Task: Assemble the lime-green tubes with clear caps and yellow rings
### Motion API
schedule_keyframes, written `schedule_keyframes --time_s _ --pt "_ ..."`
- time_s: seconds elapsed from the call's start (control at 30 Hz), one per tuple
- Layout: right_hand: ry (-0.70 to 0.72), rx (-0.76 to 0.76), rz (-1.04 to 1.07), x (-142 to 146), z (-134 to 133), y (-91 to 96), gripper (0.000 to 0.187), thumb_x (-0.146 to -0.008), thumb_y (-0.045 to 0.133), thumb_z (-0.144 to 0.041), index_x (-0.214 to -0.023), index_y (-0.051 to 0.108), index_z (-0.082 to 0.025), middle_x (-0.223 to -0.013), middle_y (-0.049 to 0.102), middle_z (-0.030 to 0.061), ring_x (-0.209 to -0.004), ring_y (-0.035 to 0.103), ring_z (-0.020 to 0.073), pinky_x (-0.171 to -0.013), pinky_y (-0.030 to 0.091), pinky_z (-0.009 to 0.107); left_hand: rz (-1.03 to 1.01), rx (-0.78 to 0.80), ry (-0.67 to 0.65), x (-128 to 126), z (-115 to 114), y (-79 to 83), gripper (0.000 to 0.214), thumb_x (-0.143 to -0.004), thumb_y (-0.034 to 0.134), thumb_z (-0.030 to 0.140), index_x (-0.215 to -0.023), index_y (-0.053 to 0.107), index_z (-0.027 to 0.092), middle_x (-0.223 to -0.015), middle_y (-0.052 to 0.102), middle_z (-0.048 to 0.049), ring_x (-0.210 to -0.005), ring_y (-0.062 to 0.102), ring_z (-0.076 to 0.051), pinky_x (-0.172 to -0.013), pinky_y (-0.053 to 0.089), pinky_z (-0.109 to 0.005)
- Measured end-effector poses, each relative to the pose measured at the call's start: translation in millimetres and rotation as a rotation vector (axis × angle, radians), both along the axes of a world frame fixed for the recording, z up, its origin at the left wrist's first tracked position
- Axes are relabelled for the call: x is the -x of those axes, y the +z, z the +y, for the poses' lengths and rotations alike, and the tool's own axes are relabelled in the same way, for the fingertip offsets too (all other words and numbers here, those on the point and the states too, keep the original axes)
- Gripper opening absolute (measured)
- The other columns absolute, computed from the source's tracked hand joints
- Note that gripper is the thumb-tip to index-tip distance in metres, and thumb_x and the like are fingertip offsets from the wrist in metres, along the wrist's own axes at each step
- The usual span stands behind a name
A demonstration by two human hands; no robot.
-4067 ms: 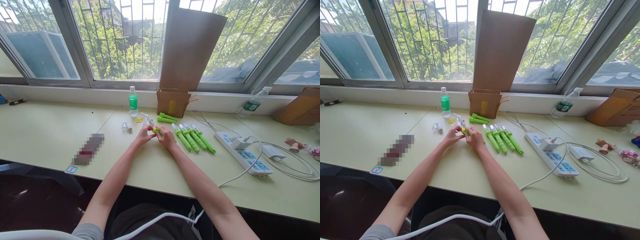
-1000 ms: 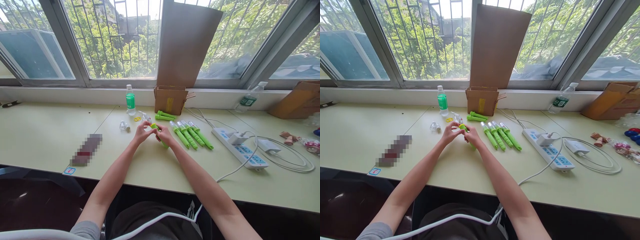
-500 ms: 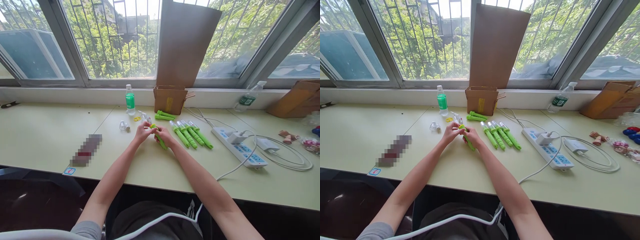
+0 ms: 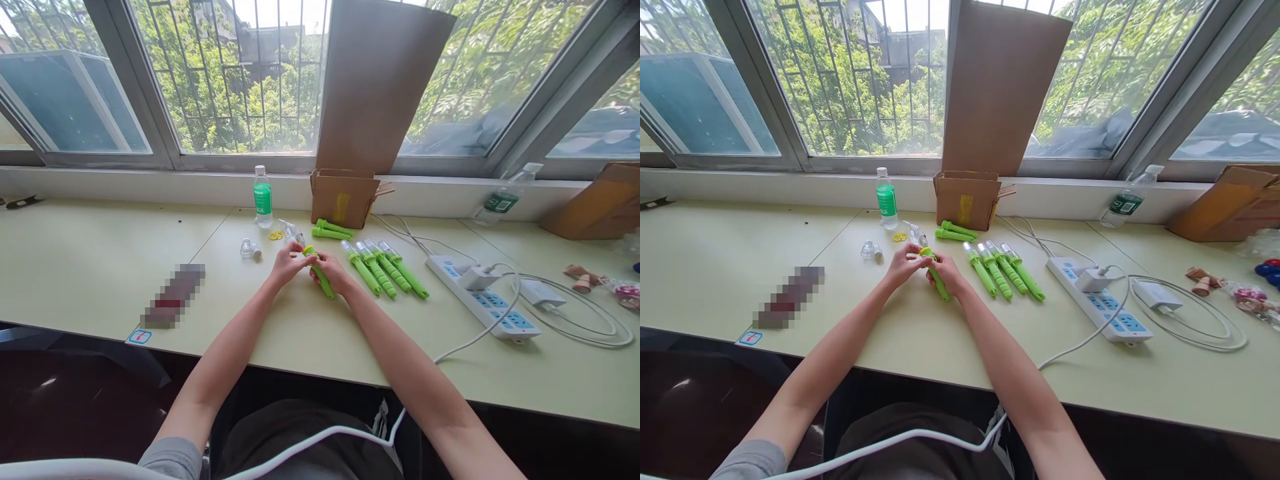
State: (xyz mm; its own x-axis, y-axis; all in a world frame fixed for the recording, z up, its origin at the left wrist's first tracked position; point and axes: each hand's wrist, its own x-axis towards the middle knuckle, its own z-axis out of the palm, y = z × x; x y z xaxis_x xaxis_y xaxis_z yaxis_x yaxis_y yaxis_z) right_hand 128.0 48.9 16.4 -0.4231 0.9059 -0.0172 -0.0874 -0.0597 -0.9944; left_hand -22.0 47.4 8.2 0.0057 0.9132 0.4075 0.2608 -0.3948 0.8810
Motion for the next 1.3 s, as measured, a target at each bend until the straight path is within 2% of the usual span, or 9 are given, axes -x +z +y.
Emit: schedule_keyframes --time_s 0.17,0.3,0.53,0.83,1.03,1.3 --pt "-0.025 -0.059 -0.053 1 -1 0.5 0.047 -0.065 0.069 -0.053 -0.093 0.058 -0.016 -0.058 0.051 -0.0021 -0.045 0.049 0.0096 -0.037 0.039 0.020 -0.010 0.007 0.021 -1 -1 -1.1 0.042 -0.060 0.076 0.047 -0.085 0.057 0.019 -0.093 0.064 -0.0053 -0.098 0.060 -0.022 -0.085 0.047 -0.038" --pt "-0.054 -0.154 -0.099 1 -1 -0.3 0.038 -0.069 0.068 -0.044 -0.094 0.062 -0.017 -0.063 0.052 -0.0014 -0.045 0.052 0.0100 -0.036 0.041 0.020 -0.042 0.040 0.029 -2 1 -4.1 0.044 -0.059 0.077 0.046 -0.085 0.056 0.018 -0.093 0.064 -0.0069 -0.097 0.061 -0.022 -0.084 0.047 -0.039" --pt "-0.097 -0.217 -0.185 1 2 -6.0 0.024 -0.073 0.057 -0.029 -0.093 0.062 -0.017 -0.066 0.056 -0.0006 -0.042 0.050 0.0081 -0.034 0.039 0.019 -0.116 0.084 -0.026 -2 5 -8.2 0.043 -0.058 0.079 0.043 -0.084 0.059 0.016 -0.090 0.066 -0.0079 -0.096 0.062 -0.022 -0.081 0.049 -0.037" --pt "-0.178 -0.387 -0.405 -1 0 -4.7 0.027 -0.073 0.050 -0.027 -0.096 0.062 -0.020 -0.068 0.057 -0.0007 -0.042 0.052 0.0098 -0.034 0.036 0.019 -0.092 0.103 -0.037 -1 7 -9.8 0.041 -0.058 0.078 0.041 -0.086 0.061 0.016 -0.091 0.066 -0.0084 -0.098 0.061 -0.023 -0.082 0.049 -0.038" --pt "-0.237 -0.531 -0.563 -2 0 -2.6 0.024 -0.076 0.050 -0.028 -0.095 0.061 -0.019 -0.061 0.057 -0.0020 -0.043 0.048 0.0102 -0.045 0.038 0.022 -0.103 0.080 -0.047 -3 7 -10.6 0.039 -0.060 0.078 0.038 -0.087 0.061 0.017 -0.094 0.066 -0.0085 -0.100 0.061 -0.023 -0.084 0.048 -0.040" --pt "-0.274 -0.725 -0.743 0 1 -5.0 0.025 -0.081 0.048 -0.024 -0.102 0.058 -0.018 -0.080 0.066 0.0051 -0.068 0.058 0.0180 -0.063 0.040 0.025 -0.020 0.015 -0.005 -3 4 -7.1 0.033 -0.064 0.075 0.037 -0.086 0.060 0.019 -0.095 0.066 -0.0063 -0.096 0.062 -0.021 -0.085 0.048 -0.041"
